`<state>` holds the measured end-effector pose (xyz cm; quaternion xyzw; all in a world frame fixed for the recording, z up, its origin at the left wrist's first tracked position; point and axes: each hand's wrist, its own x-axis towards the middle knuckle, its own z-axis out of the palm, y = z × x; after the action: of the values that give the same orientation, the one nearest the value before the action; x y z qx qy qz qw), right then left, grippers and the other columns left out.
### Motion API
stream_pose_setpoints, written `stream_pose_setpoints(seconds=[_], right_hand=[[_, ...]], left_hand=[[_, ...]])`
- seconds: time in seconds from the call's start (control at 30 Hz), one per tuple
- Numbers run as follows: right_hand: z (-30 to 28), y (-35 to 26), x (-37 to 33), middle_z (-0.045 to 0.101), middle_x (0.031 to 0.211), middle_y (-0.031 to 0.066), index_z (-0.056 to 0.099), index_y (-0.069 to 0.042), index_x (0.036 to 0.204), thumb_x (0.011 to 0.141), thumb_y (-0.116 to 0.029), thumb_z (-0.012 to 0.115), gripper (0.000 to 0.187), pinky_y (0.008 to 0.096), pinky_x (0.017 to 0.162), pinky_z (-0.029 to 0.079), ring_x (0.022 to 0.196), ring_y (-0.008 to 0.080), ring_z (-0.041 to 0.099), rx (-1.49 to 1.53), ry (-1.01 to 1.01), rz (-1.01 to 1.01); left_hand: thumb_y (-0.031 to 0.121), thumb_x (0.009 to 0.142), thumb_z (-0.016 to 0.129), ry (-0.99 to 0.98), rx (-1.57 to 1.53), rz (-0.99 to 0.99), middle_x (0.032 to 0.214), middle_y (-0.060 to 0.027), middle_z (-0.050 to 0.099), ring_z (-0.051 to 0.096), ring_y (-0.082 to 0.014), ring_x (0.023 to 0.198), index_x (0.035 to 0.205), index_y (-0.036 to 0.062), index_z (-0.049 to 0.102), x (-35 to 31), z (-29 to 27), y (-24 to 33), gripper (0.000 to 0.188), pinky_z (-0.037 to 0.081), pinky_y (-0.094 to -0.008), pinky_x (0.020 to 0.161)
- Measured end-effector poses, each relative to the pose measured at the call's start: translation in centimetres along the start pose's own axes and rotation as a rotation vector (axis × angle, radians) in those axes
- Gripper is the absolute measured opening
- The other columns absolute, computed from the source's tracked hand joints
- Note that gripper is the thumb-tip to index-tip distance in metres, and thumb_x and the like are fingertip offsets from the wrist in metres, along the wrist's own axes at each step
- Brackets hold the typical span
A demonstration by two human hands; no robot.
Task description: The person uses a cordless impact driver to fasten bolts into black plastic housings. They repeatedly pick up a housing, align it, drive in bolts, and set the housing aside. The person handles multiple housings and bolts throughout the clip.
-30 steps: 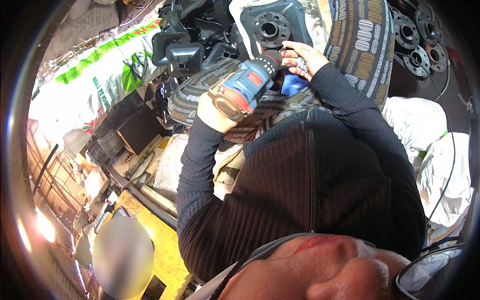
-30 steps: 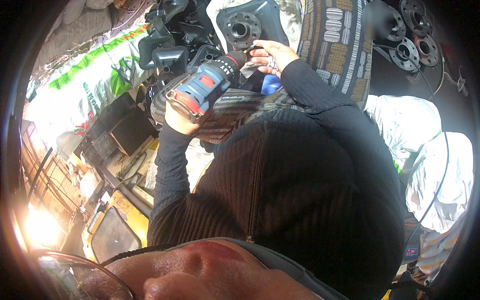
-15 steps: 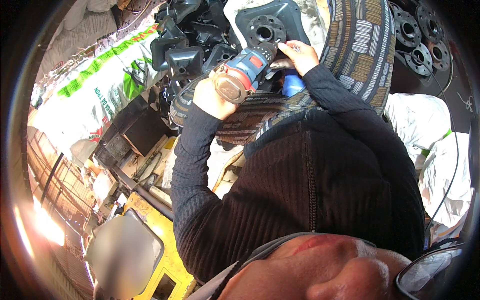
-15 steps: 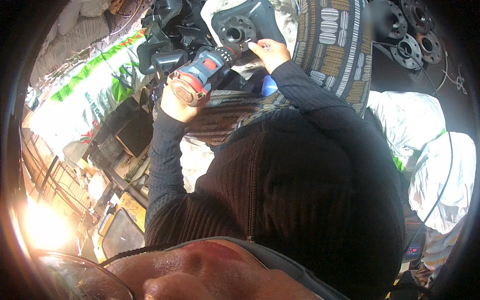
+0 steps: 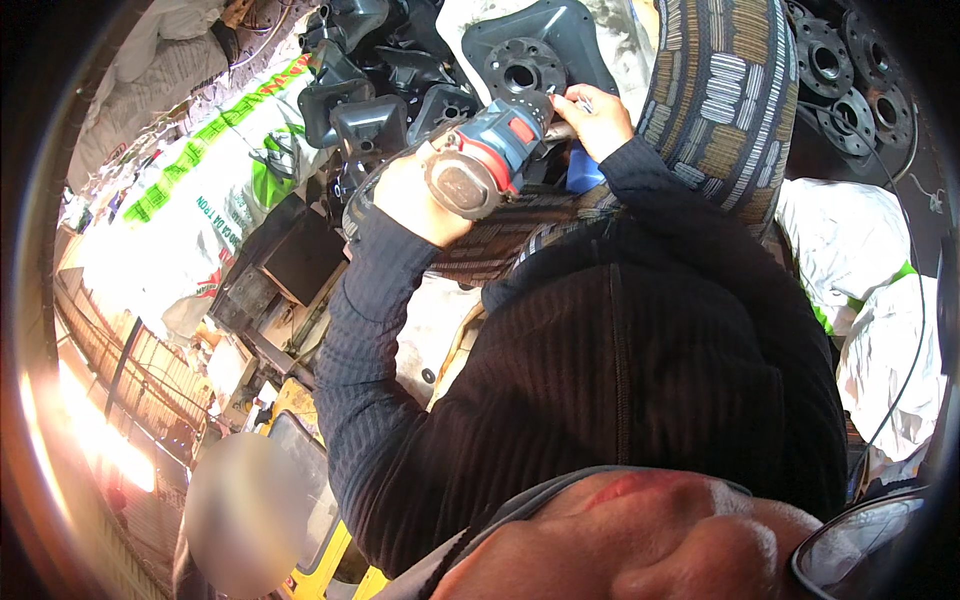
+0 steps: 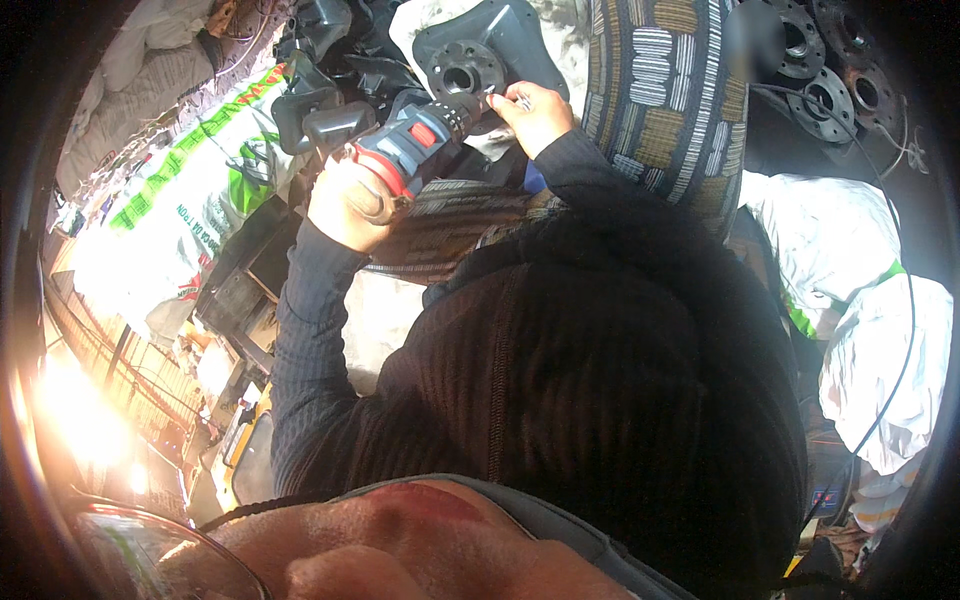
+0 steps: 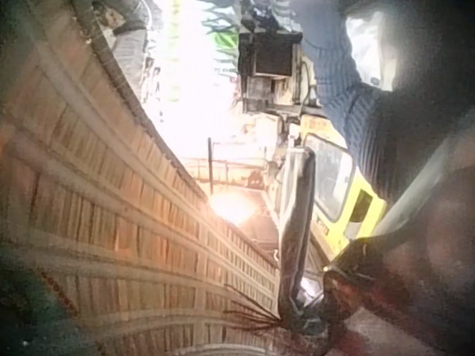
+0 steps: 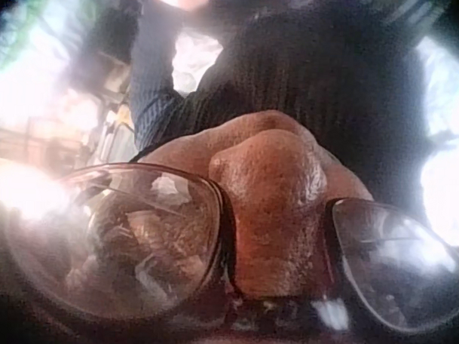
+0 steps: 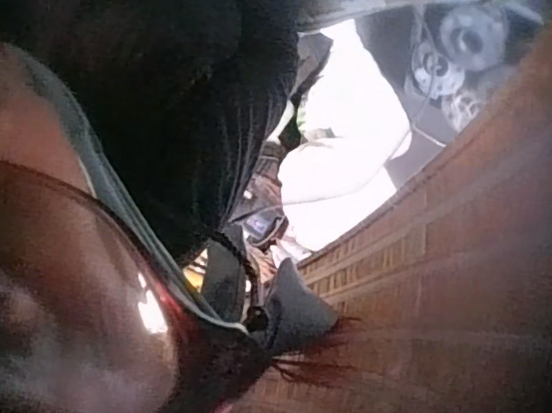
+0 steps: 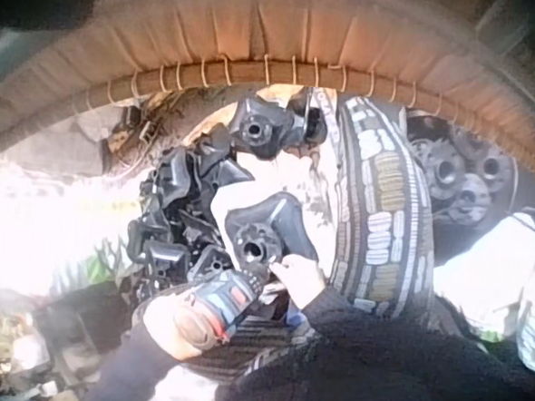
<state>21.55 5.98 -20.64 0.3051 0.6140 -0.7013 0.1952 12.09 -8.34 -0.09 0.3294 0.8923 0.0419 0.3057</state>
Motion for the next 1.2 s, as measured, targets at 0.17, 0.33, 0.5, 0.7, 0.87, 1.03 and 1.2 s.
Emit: stream_pose_setpoints(seconds=[0.17, 0.33, 0.5, 0.7, 0.87, 1.03, 1.2], right_hand=[[0.1, -0.7, -0.4, 0.064, 0.075, 0.0113, 0.065, -0.002, 0.091, 0.083, -0.024, 0.064, 0.024, 0.03, 0.065, 0.046, 0.069, 0.0172, 0.061, -0.014, -0.027, -0.036], [0.2, -0.4, -0.5, 0.067, 0.077, 0.0117, 0.066, -0.006, 0.089, 0.082, -0.034, 0.068, 0.028, 0.0312, 0.066, 0.048, 0.07, 0.0195, 0.064, -0.013, 0.005, -0.006], [0.6, 0.0, -0.2, 0.055, 0.066, -0.0012, 0.059, -0.003, 0.096, 0.08, -0.023, 0.072, 0.029, 0.023, 0.053, 0.041, 0.059, 0.0053, 0.05, 0.098, 0.086, -0.002], [0.6, 1.9, 1.4, 0.066, 0.087, 0.0079, 0.06, -0.004, 0.116, 0.075, -0.029, 0.076, 0.051, 0.0268, 0.075, 0.048, 0.078, 0.013, 0.06, 0.107, 0.062, -0.137], [0.9, 2.7, 2.7, 0.065, 0.09, 0.0044, 0.061, 0.0, 0.113, 0.077, -0.024, 0.075, 0.045, 0.025, 0.076, 0.047, 0.079, 0.0112, 0.058, 0.302, -0.027, -0.151], [-0.6, 1.2, 2.0, 0.056, 0.076, -0.0009, 0.058, -0.001, 0.114, 0.077, -0.013, 0.074, 0.042, 0.0198, 0.042, 0.035, 0.053, 0.0043, 0.044, 0.54, -0.161, 0.07], [-0.6, -0.2, 1.4, 0.051, 0.07, -0.0038, 0.056, 0.0, 0.114, 0.078, -0.008, 0.072, 0.041, 0.0182, 0.037, 0.024, 0.046, 0.0028, 0.035, 0.625, -0.183, 0.093]], left_hand=[[0.029, 0.065, 0.074, 0.051, -0.079, -0.036, 0.087, -0.0166, 0.067, 0.066, -0.0326, 0.074, 0.112, 0.0034, 0.058, 0.9, 1.3, 0.5, 0.056, 0.053, -0.0385, 0.066], [0.026, 0.069, 0.075, -0.056, -0.091, -0.15, 0.096, -0.0147, 0.065, 0.063, -0.0288, 0.089, 0.106, 0.0025, 0.06, 0.5, 2.1, -0.8, 0.047, 0.05, -0.0361, 0.079], [0.025, 0.073, 0.074, -0.102, -0.208, -0.208, 0.101, -0.0132, 0.065, 0.063, -0.0269, 0.096, 0.107, 0.0011, 0.059, -1.5, 1.9, -1.5, 0.044, 0.049, -0.0376, 0.085], [0.018, 0.07, 0.072, 0.03, 0.105, 0.071, 0.094, -0.0115, 0.066, 0.064, -0.0278, 0.089, 0.097, 0.0067, 0.065, -6.4, 1.0, -1.3, 0.031, 0.05, -0.0383, 0.081], [0.015, 0.074, 0.071, 0.152, -0.018, -0.061, 0.101, -0.0113, 0.063, 0.061, -0.0308, 0.094, 0.108, 0.0072, 0.061, -10.9, 3.9, -1.2, 0.036, 0.047, -0.0406, 0.083], [0.015, 0.072, 0.072, 0.059, -0.203, -0.11, 0.095, -0.0138, 0.065, 0.064, -0.0319, 0.088, 0.104, 0.0048, 0.062, -13.8, 8.5, -1.2, 0.036, 0.05, -0.0387, 0.078], [0.02, 0.071, 0.07, -0.003, -0.443, -0.528, 0.107, -0.0212, 0.062, 0.062, -0.0348, 0.094, 0.129, 0.0003, 0.046, -16.0, 13.9, 1.5, 0.065, 0.049, -0.0392, 0.084]])
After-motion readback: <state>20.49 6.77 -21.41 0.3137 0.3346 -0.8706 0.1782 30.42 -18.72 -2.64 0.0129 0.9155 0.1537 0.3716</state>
